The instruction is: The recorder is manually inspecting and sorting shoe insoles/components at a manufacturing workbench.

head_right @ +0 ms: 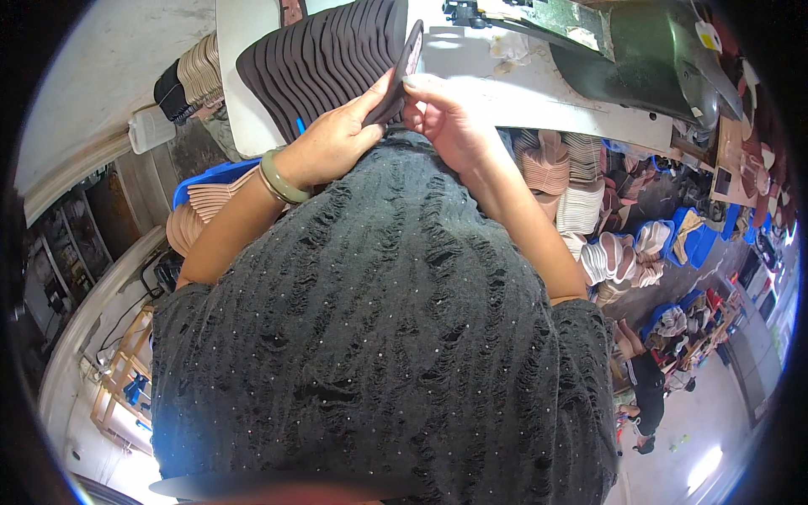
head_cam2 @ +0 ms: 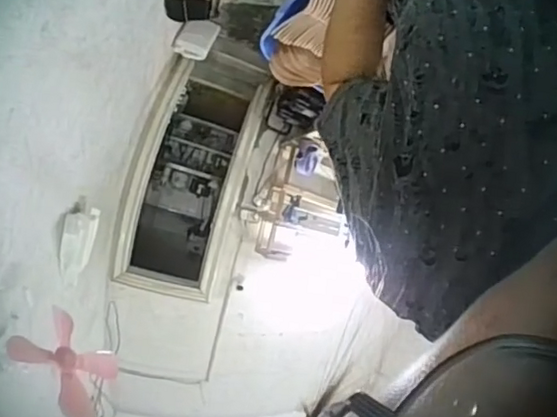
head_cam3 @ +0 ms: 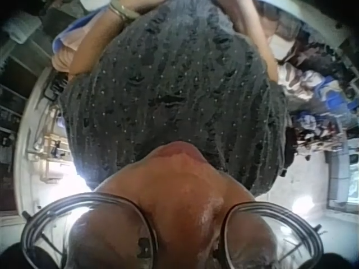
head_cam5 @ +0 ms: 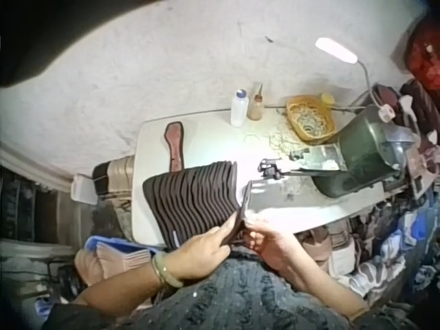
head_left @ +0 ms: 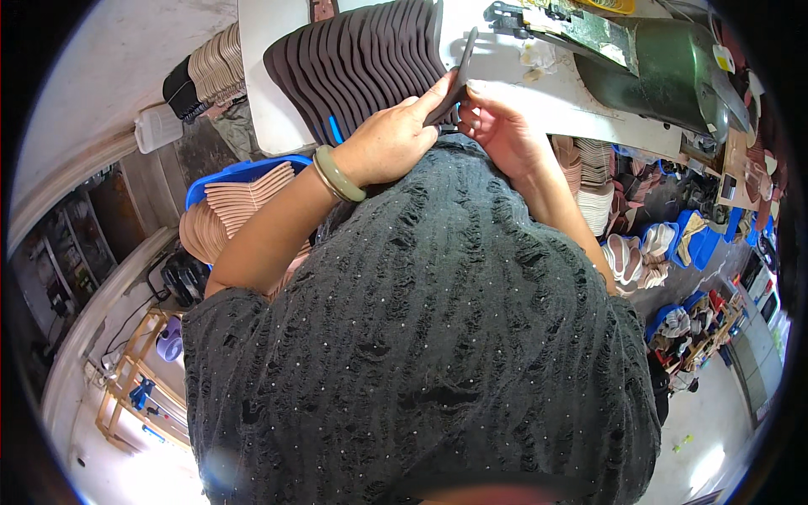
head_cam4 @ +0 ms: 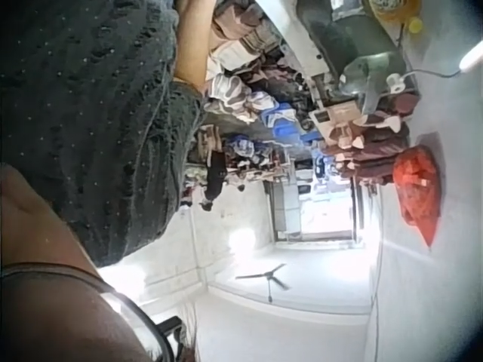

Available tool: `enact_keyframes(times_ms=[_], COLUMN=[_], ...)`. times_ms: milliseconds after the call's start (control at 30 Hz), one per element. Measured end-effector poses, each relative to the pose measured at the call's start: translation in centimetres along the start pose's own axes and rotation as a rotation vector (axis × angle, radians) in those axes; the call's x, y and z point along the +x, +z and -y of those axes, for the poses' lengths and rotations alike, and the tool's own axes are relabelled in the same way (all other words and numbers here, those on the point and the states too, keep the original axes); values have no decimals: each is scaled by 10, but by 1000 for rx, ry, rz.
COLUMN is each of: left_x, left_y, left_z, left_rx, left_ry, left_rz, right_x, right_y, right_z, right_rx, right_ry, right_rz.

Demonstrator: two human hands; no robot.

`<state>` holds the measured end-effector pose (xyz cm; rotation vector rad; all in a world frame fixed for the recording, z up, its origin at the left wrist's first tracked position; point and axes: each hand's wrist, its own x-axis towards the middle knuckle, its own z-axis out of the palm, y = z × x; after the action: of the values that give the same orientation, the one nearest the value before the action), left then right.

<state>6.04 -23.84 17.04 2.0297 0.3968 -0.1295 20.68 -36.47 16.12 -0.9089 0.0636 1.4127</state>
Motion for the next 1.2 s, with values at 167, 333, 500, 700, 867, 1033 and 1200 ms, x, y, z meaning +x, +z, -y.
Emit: enact_keyframes(times_ms=[167, 333, 500, 700, 867, 1033, 1200], left_x=[-3, -2, -1, -3, -4, -6, -8], left_y=[-2, -5, 2, -1, 4, 5, 7], left_z=[-2, -12, 2, -4, -1, -1, -1], left_rx=[25, 44, -325, -511, -588, -399, -310], left_ry=[-12, -68, -87, -62, -47, -124, -142], left_rz=[24, 86, 176, 162, 127, 113, 88], right_x=[-2, 0, 1, -1, 0, 3, 4], right_y=[1, 4, -1, -1, -8, -7, -8], right_z=[1, 8, 5, 6, 3, 3, 0], right_rx=[-31, -436, -285, -223, -219, -371, -427], right_ry=[24, -86, -126, -123, -142, -202, -233], right_rz=[-135, -31, 56, 70, 66, 76, 69])
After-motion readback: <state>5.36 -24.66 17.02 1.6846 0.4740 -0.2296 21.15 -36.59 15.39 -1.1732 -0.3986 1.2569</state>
